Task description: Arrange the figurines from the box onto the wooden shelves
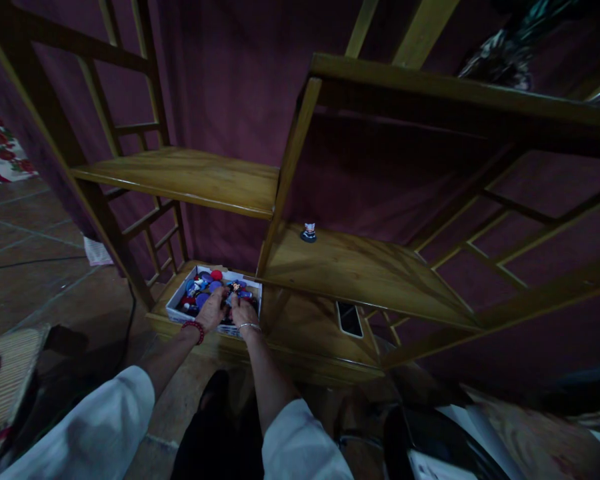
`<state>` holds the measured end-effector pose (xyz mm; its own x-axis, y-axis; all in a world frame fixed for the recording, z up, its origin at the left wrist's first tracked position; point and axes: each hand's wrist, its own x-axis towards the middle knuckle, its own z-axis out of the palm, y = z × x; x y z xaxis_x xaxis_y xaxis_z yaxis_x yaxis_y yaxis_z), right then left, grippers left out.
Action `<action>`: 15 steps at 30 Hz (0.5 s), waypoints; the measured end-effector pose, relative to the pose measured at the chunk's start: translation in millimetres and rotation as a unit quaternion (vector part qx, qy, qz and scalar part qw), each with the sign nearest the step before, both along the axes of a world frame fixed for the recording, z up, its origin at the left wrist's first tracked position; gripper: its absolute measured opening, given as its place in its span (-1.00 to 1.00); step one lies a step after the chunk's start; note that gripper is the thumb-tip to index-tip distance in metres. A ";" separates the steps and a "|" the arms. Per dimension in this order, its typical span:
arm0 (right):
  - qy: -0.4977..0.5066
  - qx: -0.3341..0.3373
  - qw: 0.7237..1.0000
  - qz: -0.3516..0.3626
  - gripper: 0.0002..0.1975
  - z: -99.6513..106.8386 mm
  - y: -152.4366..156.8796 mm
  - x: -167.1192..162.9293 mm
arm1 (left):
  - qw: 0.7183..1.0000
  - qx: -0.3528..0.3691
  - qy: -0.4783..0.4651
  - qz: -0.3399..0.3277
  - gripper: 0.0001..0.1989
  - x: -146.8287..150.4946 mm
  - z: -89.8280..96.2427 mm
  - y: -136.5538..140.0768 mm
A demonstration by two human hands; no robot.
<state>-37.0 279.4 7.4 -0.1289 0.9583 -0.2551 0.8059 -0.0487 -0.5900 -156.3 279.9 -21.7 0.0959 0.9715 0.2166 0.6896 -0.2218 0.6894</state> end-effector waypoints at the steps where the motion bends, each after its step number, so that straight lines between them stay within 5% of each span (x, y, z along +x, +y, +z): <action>1: -0.001 0.000 1.000 -0.011 -0.43 0.0 0.4 -0.5 | 1.000 0.002 0.011 -0.009 -0.51 0.3 -0.1 -0.8; 9: -0.041 0.008 0.998 -0.038 -0.48 -1.2 0.2 -2.8 | 0.996 0.018 0.045 -0.069 -0.38 -0.8 -0.4 -4.4; 15: -0.055 0.002 0.998 -0.023 -0.63 -2.7 2.0 -2.4 | 0.997 -0.035 0.067 -0.004 -0.44 4.4 7.1 -5.1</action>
<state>-39.4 281.4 4.8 -0.0560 0.9638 -0.2608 0.8633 -0.0845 -0.4975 -152.0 274.8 -14.6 0.1267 0.9829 0.1334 0.7753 -0.1821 0.6048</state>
